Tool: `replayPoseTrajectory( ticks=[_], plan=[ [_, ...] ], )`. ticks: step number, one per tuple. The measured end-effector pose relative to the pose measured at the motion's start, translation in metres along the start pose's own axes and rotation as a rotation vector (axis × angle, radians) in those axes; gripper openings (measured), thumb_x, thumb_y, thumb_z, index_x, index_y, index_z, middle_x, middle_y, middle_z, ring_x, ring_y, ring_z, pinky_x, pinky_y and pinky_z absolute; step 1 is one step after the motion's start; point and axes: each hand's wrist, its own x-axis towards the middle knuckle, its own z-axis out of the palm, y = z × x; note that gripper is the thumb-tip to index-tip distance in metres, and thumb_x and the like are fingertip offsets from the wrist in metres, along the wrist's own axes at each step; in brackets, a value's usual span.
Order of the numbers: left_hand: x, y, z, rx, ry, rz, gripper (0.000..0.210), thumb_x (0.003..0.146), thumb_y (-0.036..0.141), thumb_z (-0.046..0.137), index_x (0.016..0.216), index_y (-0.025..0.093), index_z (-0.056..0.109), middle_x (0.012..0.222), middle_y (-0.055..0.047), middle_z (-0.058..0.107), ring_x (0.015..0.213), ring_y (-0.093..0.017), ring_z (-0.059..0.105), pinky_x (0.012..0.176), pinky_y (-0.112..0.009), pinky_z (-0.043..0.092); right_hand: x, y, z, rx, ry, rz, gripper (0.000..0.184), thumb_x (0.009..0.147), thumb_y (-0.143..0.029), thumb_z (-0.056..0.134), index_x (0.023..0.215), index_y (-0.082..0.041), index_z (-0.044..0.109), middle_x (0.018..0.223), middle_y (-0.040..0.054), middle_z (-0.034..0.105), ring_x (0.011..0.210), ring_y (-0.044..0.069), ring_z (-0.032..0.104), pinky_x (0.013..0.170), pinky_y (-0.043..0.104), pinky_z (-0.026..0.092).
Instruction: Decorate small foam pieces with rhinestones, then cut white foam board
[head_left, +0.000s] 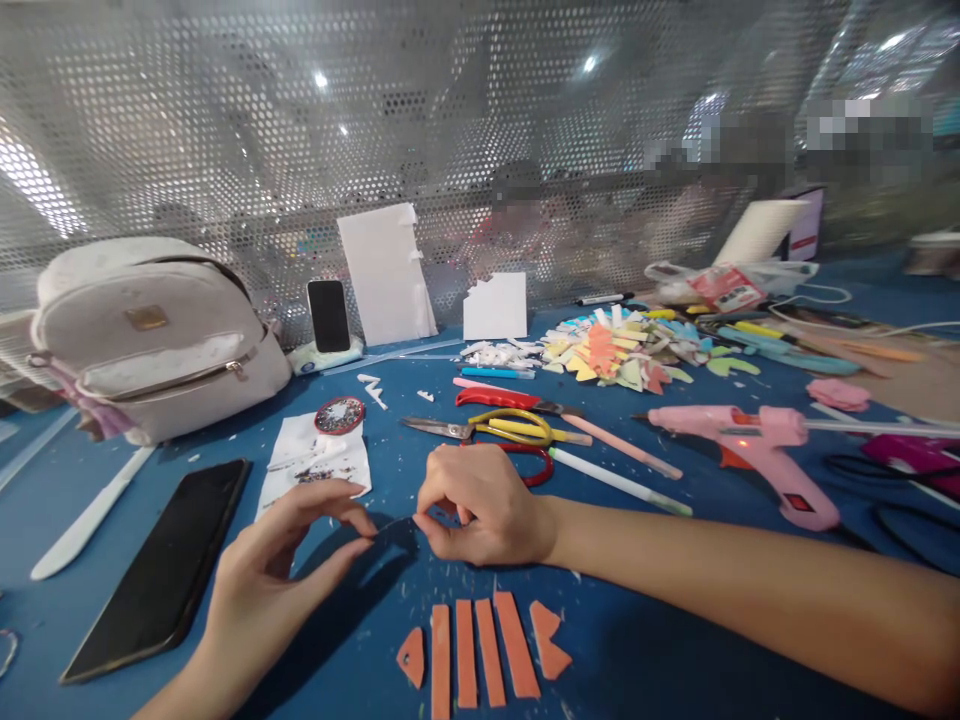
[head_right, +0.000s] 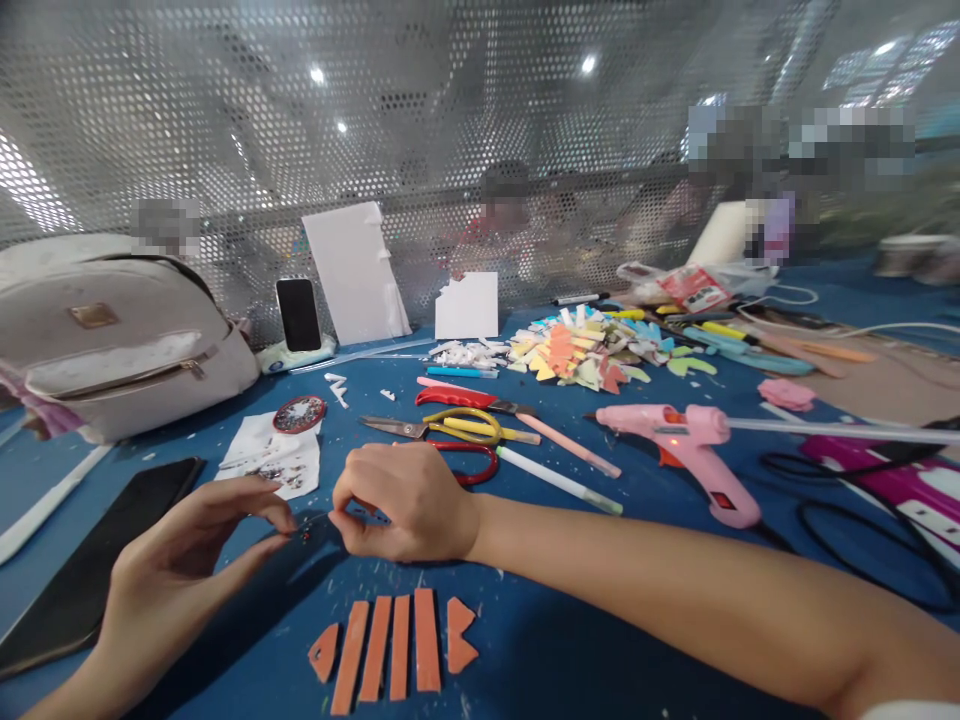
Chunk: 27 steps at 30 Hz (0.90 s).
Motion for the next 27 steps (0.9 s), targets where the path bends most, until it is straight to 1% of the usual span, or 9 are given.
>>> replayPoseTrajectory(
  ticks=[5, 10, 13, 18, 22, 27],
  plan=[
    [-0.0002, -0.0001, 0.0005, -0.009, 0.014, -0.005, 0.028, 0.084, 0.016, 0.075, 0.108, 0.027, 0.069, 0.083, 0.002, 0.075, 0.082, -0.015, 0.070, 0.086, -0.025, 0.055, -0.0010, 0.0010, 0.0002, -0.021, -0.019, -0.003, 0.010, 0.091, -0.019, 0.052, 0.082, -0.021, 0.050, 0.064, -0.0058, 0.046, 0.054, 0.009, 0.043, 0.051, 0.023, 0.032],
    [-0.0004, -0.0007, 0.0001, 0.014, 0.040, -0.013, 0.024, 0.083, 0.021, 0.077, 0.105, 0.023, 0.070, 0.081, -0.001, 0.074, 0.079, -0.018, 0.070, 0.085, -0.031, 0.057, -0.0026, 0.0012, 0.0006, -0.043, -0.031, 0.013, 0.011, 0.092, -0.021, 0.051, 0.081, -0.021, 0.049, 0.063, -0.0060, 0.047, 0.053, 0.010, 0.043, 0.050, 0.024, 0.031],
    [-0.0005, -0.0015, -0.0002, 0.009, 0.034, -0.005, 0.025, 0.083, 0.017, 0.076, 0.106, 0.023, 0.069, 0.081, -0.001, 0.074, 0.080, -0.018, 0.070, 0.085, -0.030, 0.056, -0.0030, 0.0014, 0.0008, -0.050, -0.042, 0.012, 0.012, 0.093, -0.021, 0.049, 0.081, -0.021, 0.048, 0.063, -0.0057, 0.048, 0.053, 0.010, 0.044, 0.050, 0.024, 0.031],
    [-0.0003, -0.0021, -0.0002, 0.013, 0.014, 0.021, 0.033, 0.082, 0.008, 0.072, 0.110, 0.026, 0.069, 0.082, 0.001, 0.075, 0.082, -0.016, 0.070, 0.086, -0.027, 0.055, -0.0033, 0.0023, 0.0011, -0.077, -0.074, 0.008, 0.012, 0.094, -0.021, 0.048, 0.082, -0.021, 0.048, 0.063, -0.0053, 0.049, 0.053, 0.010, 0.044, 0.051, 0.024, 0.031],
    [-0.0003, -0.0024, 0.0000, 0.020, -0.003, 0.042, 0.036, 0.083, 0.006, 0.071, 0.112, 0.027, 0.068, 0.084, 0.003, 0.074, 0.083, -0.014, 0.070, 0.087, -0.025, 0.053, -0.0026, 0.0026, 0.0016, -0.061, -0.045, -0.011, 0.010, 0.092, -0.020, 0.050, 0.082, -0.021, 0.049, 0.063, -0.0055, 0.048, 0.054, 0.010, 0.045, 0.051, 0.024, 0.030],
    [-0.0003, -0.0022, -0.0001, 0.042, -0.007, 0.033, 0.034, 0.084, 0.007, 0.069, 0.111, 0.028, 0.068, 0.086, 0.004, 0.073, 0.085, -0.013, 0.069, 0.089, -0.023, 0.051, -0.0019, 0.0017, 0.0015, -0.055, -0.019, -0.048, 0.009, 0.091, -0.019, 0.053, 0.083, -0.021, 0.049, 0.065, -0.0054, 0.049, 0.058, 0.011, 0.047, 0.053, 0.025, 0.031]
  ],
)
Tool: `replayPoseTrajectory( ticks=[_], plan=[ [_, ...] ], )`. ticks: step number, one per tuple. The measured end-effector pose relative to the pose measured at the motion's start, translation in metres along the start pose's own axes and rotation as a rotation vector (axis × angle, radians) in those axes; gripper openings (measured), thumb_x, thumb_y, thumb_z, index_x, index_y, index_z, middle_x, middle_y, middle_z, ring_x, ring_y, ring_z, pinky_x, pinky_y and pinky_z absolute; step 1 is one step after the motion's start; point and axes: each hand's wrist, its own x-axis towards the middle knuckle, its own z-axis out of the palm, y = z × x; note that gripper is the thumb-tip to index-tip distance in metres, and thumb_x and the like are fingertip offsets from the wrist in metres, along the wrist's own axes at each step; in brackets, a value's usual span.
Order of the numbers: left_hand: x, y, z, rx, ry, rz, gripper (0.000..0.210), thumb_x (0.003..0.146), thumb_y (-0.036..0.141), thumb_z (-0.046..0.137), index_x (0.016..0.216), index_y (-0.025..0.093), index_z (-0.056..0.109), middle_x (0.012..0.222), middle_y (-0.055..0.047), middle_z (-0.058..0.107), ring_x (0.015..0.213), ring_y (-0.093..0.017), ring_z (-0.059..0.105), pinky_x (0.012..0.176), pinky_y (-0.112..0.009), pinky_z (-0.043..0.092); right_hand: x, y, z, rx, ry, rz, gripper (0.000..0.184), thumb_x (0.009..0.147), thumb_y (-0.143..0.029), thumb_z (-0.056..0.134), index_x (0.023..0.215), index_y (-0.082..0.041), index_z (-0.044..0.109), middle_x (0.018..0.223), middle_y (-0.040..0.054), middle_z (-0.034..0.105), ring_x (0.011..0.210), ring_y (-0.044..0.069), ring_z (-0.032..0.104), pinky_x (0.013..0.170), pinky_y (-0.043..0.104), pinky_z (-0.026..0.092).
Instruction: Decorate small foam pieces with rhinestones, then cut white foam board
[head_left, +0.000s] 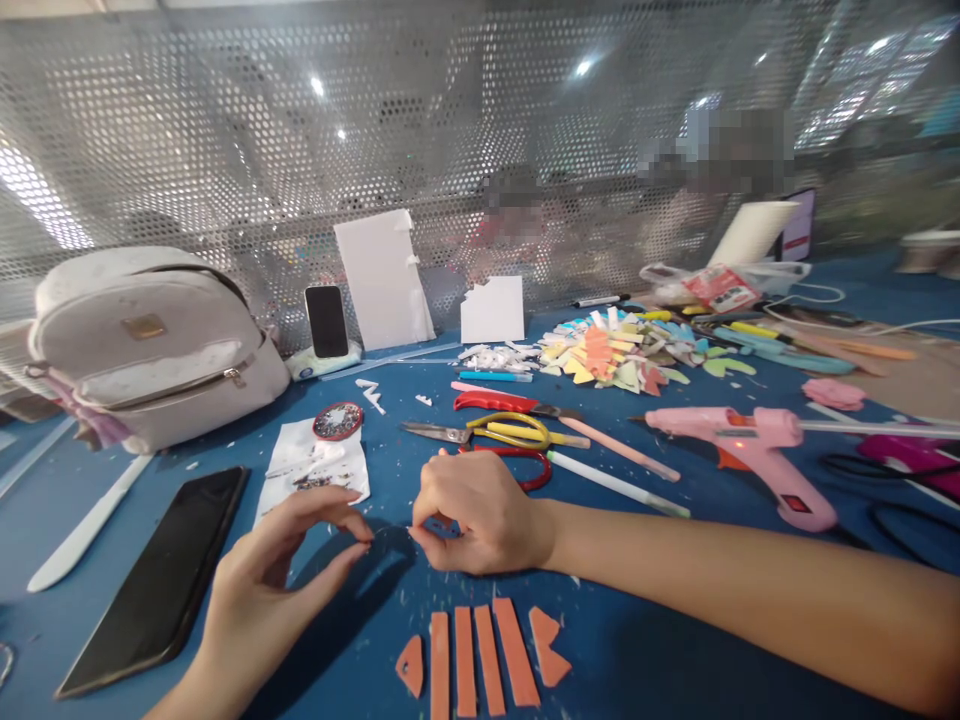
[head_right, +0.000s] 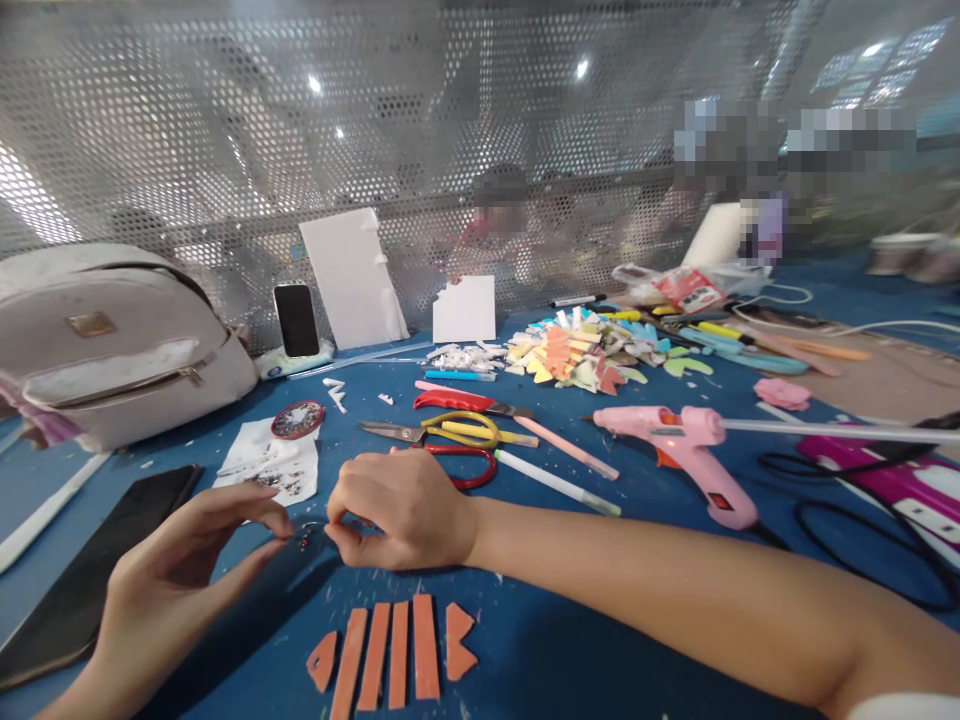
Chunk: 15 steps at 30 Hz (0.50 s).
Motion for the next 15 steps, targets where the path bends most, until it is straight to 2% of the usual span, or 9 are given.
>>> replayPoseTrajectory(
  ticks=[10, 15],
  plan=[
    [0.0012, -0.0020, -0.0008, 0.126, -0.005, 0.013, 0.030, 0.086, 0.009, 0.066, 0.108, 0.029, 0.067, 0.086, 0.005, 0.072, 0.091, -0.013, 0.068, 0.090, -0.021, 0.049, -0.0002, -0.0030, -0.0002, -0.111, -0.061, -0.103, 0.008, 0.093, -0.019, 0.049, 0.086, -0.021, 0.049, 0.070, -0.0038, 0.057, 0.063, 0.011, 0.052, 0.055, 0.025, 0.035],
    [0.0033, -0.0056, -0.0075, 0.235, -0.089, 0.067, 0.030, 0.087, 0.011, 0.066, 0.111, 0.028, 0.064, 0.089, 0.004, 0.073, 0.091, -0.014, 0.069, 0.090, -0.023, 0.052, 0.0002, -0.0043, -0.0007, -0.130, -0.034, -0.144, 0.008, 0.091, -0.017, 0.051, 0.084, -0.021, 0.049, 0.068, -0.0045, 0.055, 0.062, 0.011, 0.049, 0.054, 0.025, 0.033]
  ],
)
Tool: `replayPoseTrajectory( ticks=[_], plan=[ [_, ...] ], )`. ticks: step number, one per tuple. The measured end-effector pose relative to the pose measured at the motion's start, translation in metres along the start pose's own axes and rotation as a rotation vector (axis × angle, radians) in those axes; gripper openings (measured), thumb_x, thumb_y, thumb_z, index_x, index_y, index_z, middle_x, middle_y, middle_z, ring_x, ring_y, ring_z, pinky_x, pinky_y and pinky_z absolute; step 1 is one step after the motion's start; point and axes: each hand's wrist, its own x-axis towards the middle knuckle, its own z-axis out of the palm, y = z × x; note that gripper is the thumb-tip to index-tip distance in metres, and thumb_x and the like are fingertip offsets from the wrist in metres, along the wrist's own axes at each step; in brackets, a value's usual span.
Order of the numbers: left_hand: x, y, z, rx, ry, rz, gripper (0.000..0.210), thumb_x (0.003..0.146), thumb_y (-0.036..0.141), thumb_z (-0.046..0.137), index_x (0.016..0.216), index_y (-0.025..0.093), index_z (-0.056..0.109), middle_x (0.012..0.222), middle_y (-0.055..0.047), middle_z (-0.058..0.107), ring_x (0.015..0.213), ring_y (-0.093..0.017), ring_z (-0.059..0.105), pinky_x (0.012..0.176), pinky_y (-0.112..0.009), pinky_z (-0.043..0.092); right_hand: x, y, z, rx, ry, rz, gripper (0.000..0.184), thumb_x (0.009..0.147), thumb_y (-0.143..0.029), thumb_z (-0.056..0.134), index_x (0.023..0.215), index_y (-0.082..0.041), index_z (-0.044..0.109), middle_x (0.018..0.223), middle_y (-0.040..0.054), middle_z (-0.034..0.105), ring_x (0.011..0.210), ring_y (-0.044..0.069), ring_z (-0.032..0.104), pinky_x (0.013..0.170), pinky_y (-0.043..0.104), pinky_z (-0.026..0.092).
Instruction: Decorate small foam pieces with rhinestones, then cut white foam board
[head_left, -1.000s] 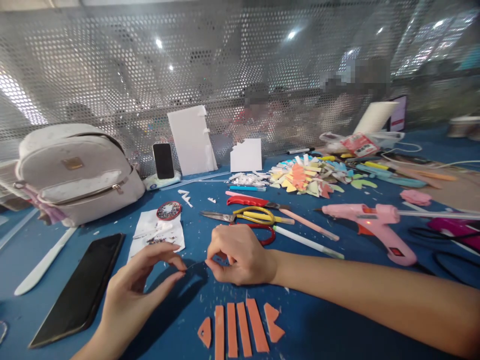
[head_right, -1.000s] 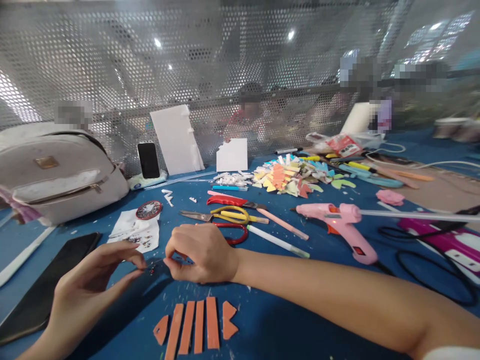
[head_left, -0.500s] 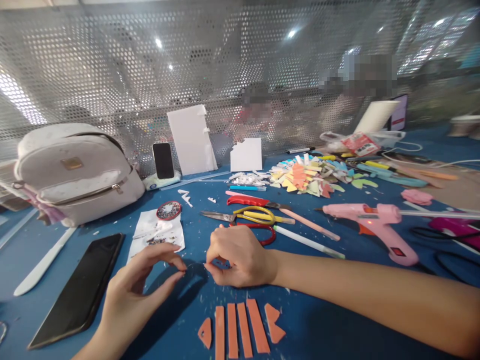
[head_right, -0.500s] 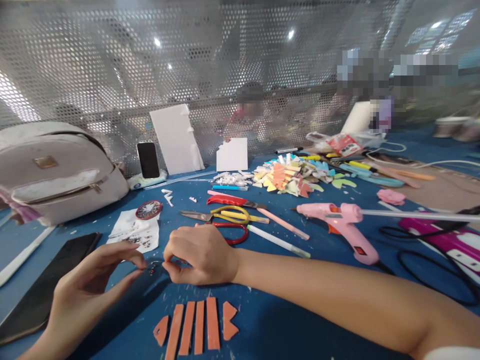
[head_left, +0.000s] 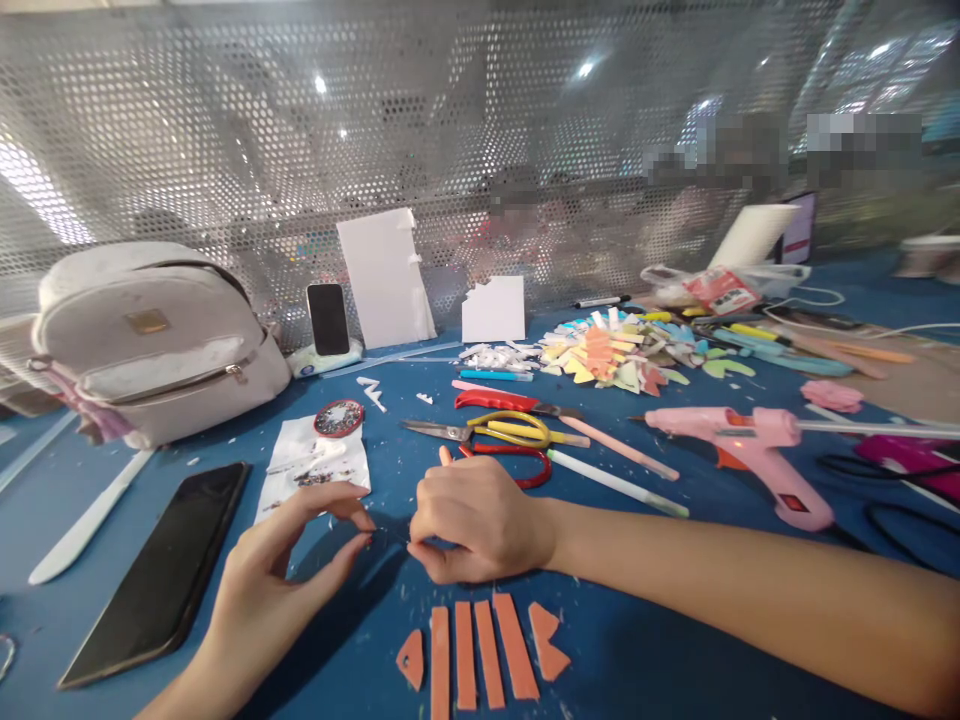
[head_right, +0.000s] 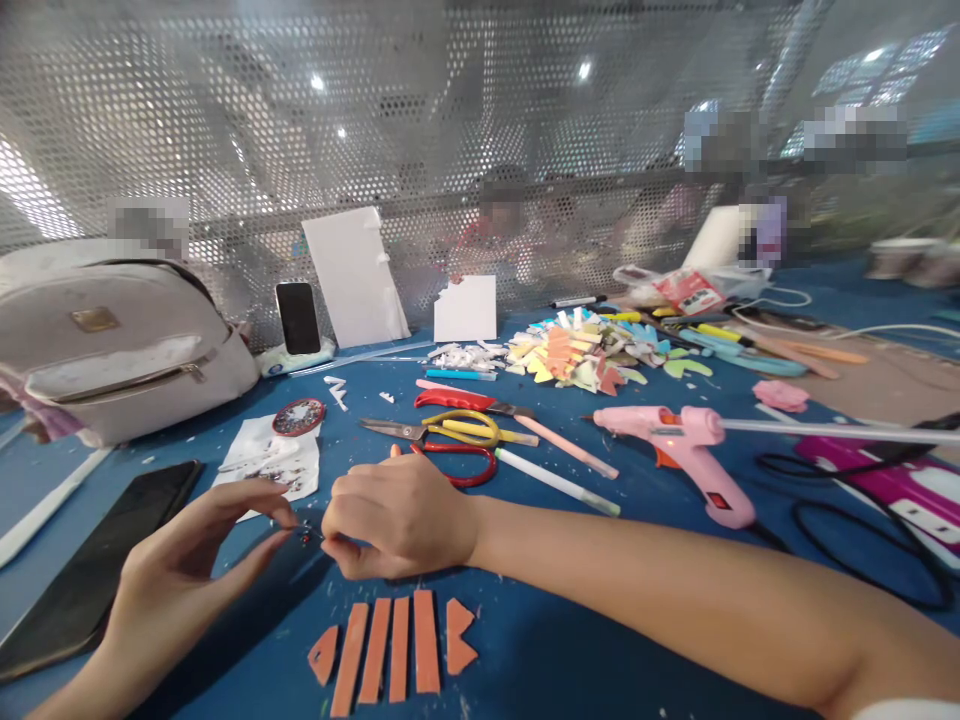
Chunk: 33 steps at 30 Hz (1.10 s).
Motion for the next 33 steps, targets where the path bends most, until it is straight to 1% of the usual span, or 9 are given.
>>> replayPoseTrajectory(
  ticks=[5, 11, 18, 21, 25, 29, 33],
  plan=[
    [0.0014, -0.0003, -0.0022, 0.066, -0.027, 0.037, 0.027, 0.087, 0.012, 0.067, 0.109, 0.028, 0.065, 0.089, 0.003, 0.075, 0.089, -0.015, 0.072, 0.086, -0.022, 0.055, 0.0012, -0.0007, -0.0009, -0.027, -0.032, -0.021, 0.011, 0.093, -0.017, 0.047, 0.083, -0.021, 0.048, 0.067, -0.0044, 0.055, 0.061, 0.011, 0.050, 0.055, 0.025, 0.034],
    [0.0025, 0.0043, -0.0011, 0.086, -0.070, 0.093, 0.032, 0.086, 0.010, 0.067, 0.110, 0.031, 0.065, 0.090, 0.006, 0.076, 0.086, -0.011, 0.073, 0.083, -0.017, 0.056, 0.0032, -0.0002, -0.0013, -0.003, 0.015, -0.023, 0.008, 0.091, -0.016, 0.052, 0.084, -0.021, 0.049, 0.068, -0.0047, 0.056, 0.061, 0.010, 0.049, 0.054, 0.024, 0.035],
    [0.0043, 0.0048, -0.0008, 0.113, -0.013, 0.055, 0.025, 0.087, 0.013, 0.066, 0.106, 0.030, 0.066, 0.089, 0.005, 0.077, 0.088, -0.012, 0.073, 0.084, -0.018, 0.056, 0.0021, -0.0003, -0.0007, 0.020, -0.015, 0.002, 0.009, 0.093, -0.018, 0.050, 0.084, -0.022, 0.049, 0.068, -0.0042, 0.056, 0.061, 0.011, 0.049, 0.053, 0.024, 0.034],
    [0.0055, 0.0052, -0.0012, 0.126, -0.017, 0.077, 0.025, 0.086, 0.013, 0.066, 0.106, 0.029, 0.067, 0.088, 0.005, 0.077, 0.087, -0.013, 0.074, 0.082, -0.018, 0.056, 0.0021, -0.0004, -0.0006, 0.023, -0.024, 0.006, 0.010, 0.094, -0.018, 0.048, 0.084, -0.022, 0.049, 0.068, -0.0040, 0.056, 0.061, 0.011, 0.050, 0.054, 0.025, 0.034],
    [0.0061, 0.0073, -0.0014, 0.164, -0.031, 0.126, 0.026, 0.085, 0.012, 0.067, 0.105, 0.029, 0.067, 0.089, 0.005, 0.077, 0.083, -0.013, 0.075, 0.078, -0.017, 0.057, 0.0021, 0.0000, -0.0001, 0.035, -0.033, 0.007, 0.009, 0.092, -0.017, 0.052, 0.085, -0.021, 0.050, 0.069, -0.0042, 0.057, 0.062, 0.011, 0.050, 0.054, 0.025, 0.033],
    [0.0065, 0.0081, -0.0013, 0.185, -0.039, 0.146, 0.025, 0.086, 0.013, 0.067, 0.105, 0.029, 0.067, 0.091, 0.004, 0.078, 0.083, -0.013, 0.075, 0.076, -0.017, 0.057, 0.0012, 0.0005, 0.0007, 0.052, -0.057, 0.020, 0.009, 0.094, -0.019, 0.052, 0.085, -0.020, 0.050, 0.071, -0.0036, 0.058, 0.064, 0.011, 0.051, 0.055, 0.025, 0.033],
    [0.0073, 0.0089, -0.0011, 0.155, -0.042, 0.142, 0.023, 0.087, 0.015, 0.070, 0.103, 0.030, 0.068, 0.086, 0.006, 0.078, 0.077, -0.012, 0.074, 0.074, -0.016, 0.056, 0.0003, 0.0016, 0.0014, 0.075, -0.142, 0.078, 0.014, 0.099, -0.024, 0.048, 0.087, -0.020, 0.053, 0.074, -0.0020, 0.060, 0.067, 0.012, 0.055, 0.057, 0.025, 0.035]
  ],
)
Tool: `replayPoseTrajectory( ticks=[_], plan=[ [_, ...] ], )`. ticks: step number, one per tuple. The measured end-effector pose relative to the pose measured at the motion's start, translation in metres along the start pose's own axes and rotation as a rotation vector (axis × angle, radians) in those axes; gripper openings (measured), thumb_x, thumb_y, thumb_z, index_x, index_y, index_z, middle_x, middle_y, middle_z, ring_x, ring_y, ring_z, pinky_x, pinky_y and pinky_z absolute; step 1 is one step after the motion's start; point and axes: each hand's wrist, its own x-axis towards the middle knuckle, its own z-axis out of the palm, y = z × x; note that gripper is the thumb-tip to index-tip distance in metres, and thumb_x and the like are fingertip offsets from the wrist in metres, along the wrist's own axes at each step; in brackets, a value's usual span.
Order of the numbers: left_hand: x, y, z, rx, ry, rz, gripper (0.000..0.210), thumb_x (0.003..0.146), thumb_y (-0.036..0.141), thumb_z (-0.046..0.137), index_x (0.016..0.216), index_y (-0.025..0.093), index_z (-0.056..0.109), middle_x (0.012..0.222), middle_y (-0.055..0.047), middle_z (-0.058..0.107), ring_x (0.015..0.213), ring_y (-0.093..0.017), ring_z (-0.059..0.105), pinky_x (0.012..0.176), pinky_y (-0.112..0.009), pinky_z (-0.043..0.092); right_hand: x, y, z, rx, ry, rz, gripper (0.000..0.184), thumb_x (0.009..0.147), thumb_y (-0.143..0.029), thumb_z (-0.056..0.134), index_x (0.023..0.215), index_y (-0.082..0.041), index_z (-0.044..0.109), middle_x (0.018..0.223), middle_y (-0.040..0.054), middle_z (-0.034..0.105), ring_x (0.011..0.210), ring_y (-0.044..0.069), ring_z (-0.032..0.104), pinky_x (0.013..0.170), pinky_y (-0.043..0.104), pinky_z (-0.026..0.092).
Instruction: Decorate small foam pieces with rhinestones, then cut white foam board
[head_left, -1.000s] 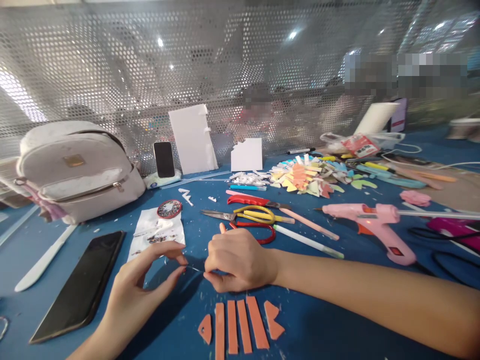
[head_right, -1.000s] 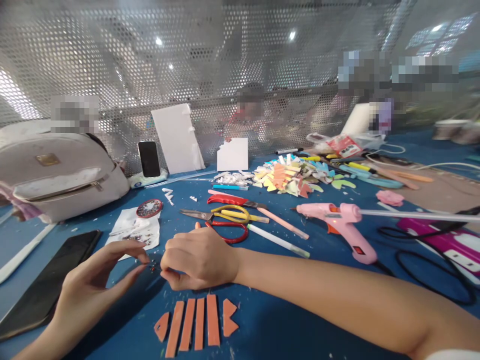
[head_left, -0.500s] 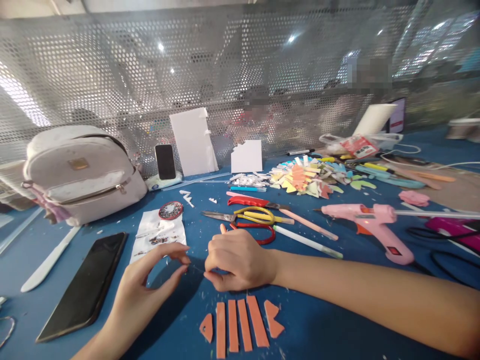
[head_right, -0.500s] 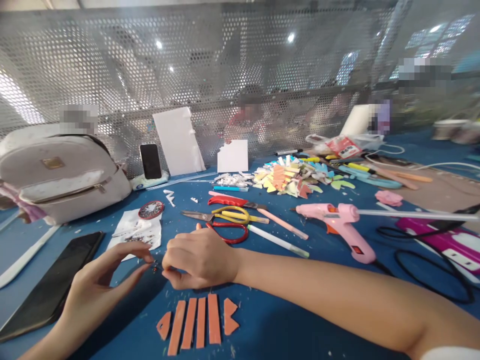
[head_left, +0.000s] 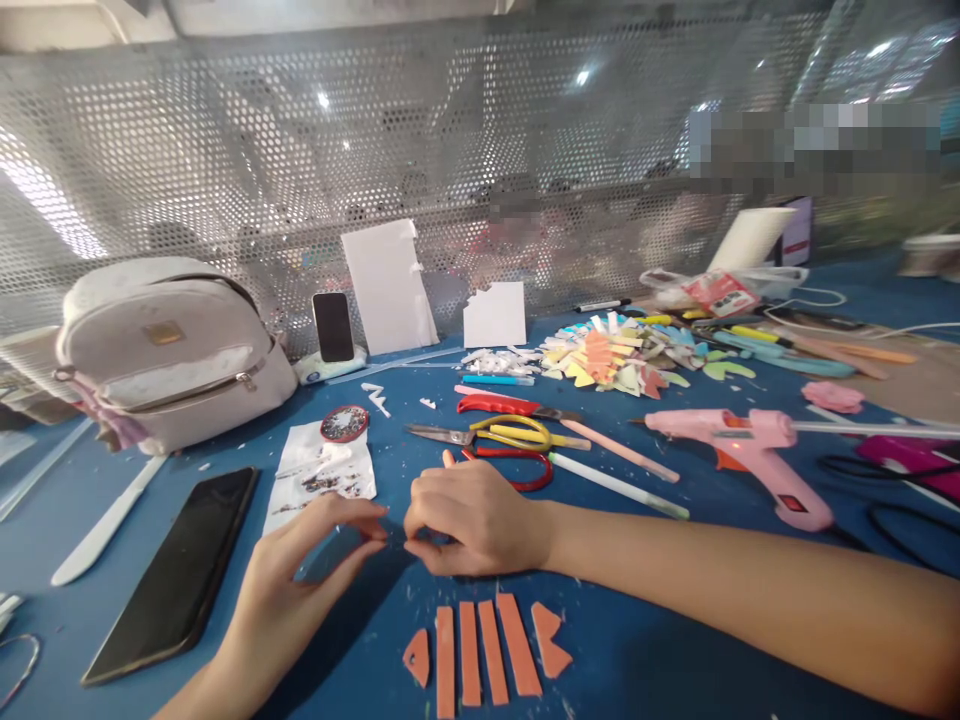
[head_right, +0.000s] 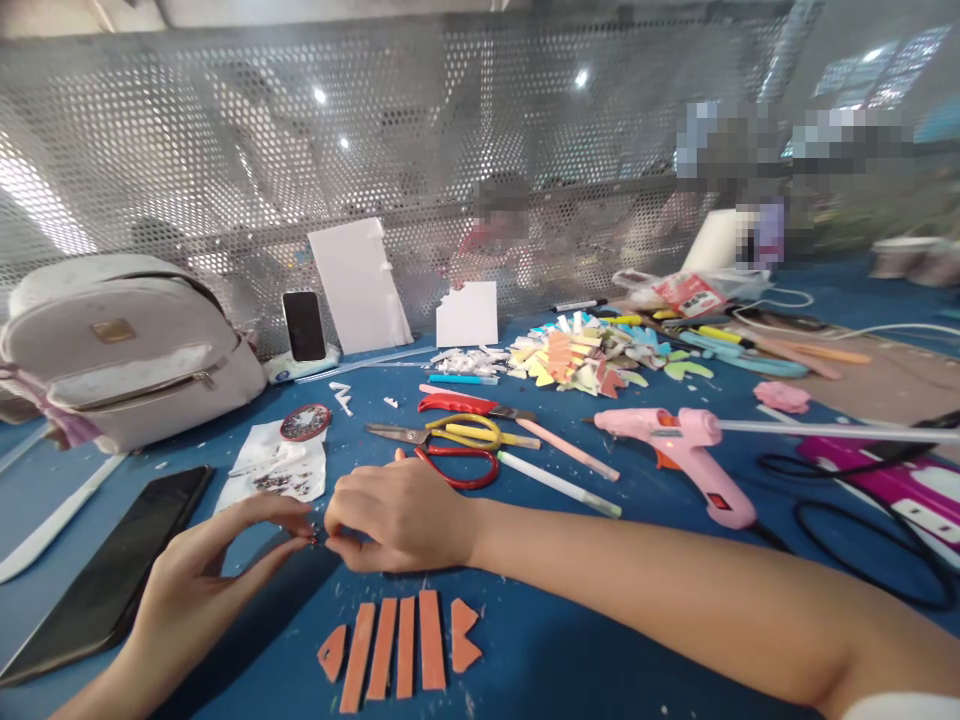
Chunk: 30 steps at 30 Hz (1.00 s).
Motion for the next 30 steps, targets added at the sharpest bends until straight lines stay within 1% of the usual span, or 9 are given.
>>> replayPoseTrajectory(
  ticks=[3, 5, 9, 12, 15, 18, 23, 26, 30],
  plan=[
    [-0.002, 0.002, 0.000, -0.011, 0.012, -0.026, 0.021, 0.086, 0.015, 0.071, 0.102, 0.030, 0.068, 0.083, 0.007, 0.078, 0.074, -0.011, 0.074, 0.073, -0.016, 0.056, 0.000, 0.001, 0.001, 0.062, -0.059, 0.041, 0.022, 0.104, -0.036, 0.048, 0.093, -0.019, 0.056, 0.078, -0.0008, 0.063, 0.071, 0.012, 0.058, 0.060, 0.024, 0.038],
    [-0.004, 0.004, 0.002, -0.014, 0.027, -0.039, 0.023, 0.086, 0.015, 0.071, 0.104, 0.029, 0.067, 0.081, 0.006, 0.078, 0.074, -0.012, 0.075, 0.074, -0.018, 0.056, 0.001, 0.002, 0.001, 0.090, -0.096, 0.046, 0.027, 0.104, -0.042, 0.049, 0.097, -0.017, 0.057, 0.082, 0.0003, 0.065, 0.075, 0.012, 0.060, 0.062, 0.024, 0.040],
    [-0.007, 0.007, 0.006, -0.018, 0.034, -0.073, 0.028, 0.086, 0.016, 0.071, 0.110, 0.028, 0.065, 0.080, 0.005, 0.076, 0.073, -0.015, 0.075, 0.074, -0.022, 0.058, 0.000, 0.002, 0.001, 0.103, -0.149, 0.046, 0.025, 0.103, -0.041, 0.052, 0.097, -0.017, 0.059, 0.087, 0.0024, 0.069, 0.081, 0.013, 0.063, 0.066, 0.025, 0.043],
    [-0.007, 0.007, 0.008, -0.021, 0.029, -0.106, 0.028, 0.085, 0.017, 0.072, 0.111, 0.027, 0.064, 0.078, 0.004, 0.076, 0.074, -0.016, 0.074, 0.075, -0.024, 0.058, 0.000, 0.001, 0.001, 0.120, -0.110, 0.041, 0.022, 0.104, -0.035, 0.051, 0.094, -0.018, 0.060, 0.086, 0.0023, 0.069, 0.078, 0.014, 0.063, 0.066, 0.025, 0.044],
    [-0.006, 0.007, 0.008, -0.034, 0.043, -0.118, 0.026, 0.086, 0.018, 0.070, 0.109, 0.028, 0.065, 0.078, 0.004, 0.075, 0.073, -0.016, 0.074, 0.074, -0.023, 0.057, -0.001, 0.001, 0.000, 0.141, -0.096, 0.056, 0.021, 0.104, -0.031, 0.050, 0.093, -0.018, 0.061, 0.086, 0.0028, 0.070, 0.079, 0.014, 0.063, 0.069, 0.026, 0.046],
    [-0.003, 0.005, 0.005, -0.027, 0.051, -0.123, 0.024, 0.087, 0.018, 0.069, 0.109, 0.028, 0.065, 0.079, 0.004, 0.075, 0.074, -0.015, 0.073, 0.076, -0.022, 0.056, 0.000, 0.004, -0.001, 0.224, -0.056, 0.140, 0.020, 0.103, -0.030, 0.052, 0.093, -0.017, 0.062, 0.085, 0.0033, 0.068, 0.081, 0.014, 0.063, 0.071, 0.025, 0.047],
    [0.003, 0.002, -0.003, -0.006, 0.070, -0.178, 0.018, 0.088, 0.022, 0.067, 0.105, 0.026, 0.065, 0.077, 0.004, 0.074, 0.076, -0.016, 0.072, 0.077, -0.024, 0.055, 0.002, 0.008, -0.002, 0.374, 0.092, 0.319, 0.018, 0.098, -0.030, 0.063, 0.088, -0.016, 0.065, 0.079, 0.0008, 0.066, 0.071, 0.012, 0.060, 0.067, 0.023, 0.047],
    [0.006, 0.000, -0.004, -0.020, 0.012, -0.203, 0.017, 0.090, 0.022, 0.064, 0.106, 0.026, 0.066, 0.077, 0.004, 0.073, 0.075, -0.016, 0.070, 0.076, -0.026, 0.054, 0.002, 0.010, -0.001, 0.400, 0.122, 0.373, 0.015, 0.096, -0.028, 0.065, 0.087, -0.017, 0.066, 0.079, 0.0000, 0.066, 0.069, 0.011, 0.058, 0.064, 0.022, 0.045],
    [0.010, -0.010, -0.003, -0.013, -0.163, -0.215, 0.011, 0.088, 0.026, 0.067, 0.099, 0.025, 0.070, 0.087, -0.001, 0.073, 0.083, -0.020, 0.068, 0.078, -0.031, 0.051, 0.002, 0.010, -0.001, 0.400, 0.102, 0.415, 0.011, 0.097, -0.025, 0.064, 0.089, -0.018, 0.064, 0.080, -0.0001, 0.065, 0.069, 0.011, 0.057, 0.061, 0.021, 0.043]
  ],
)
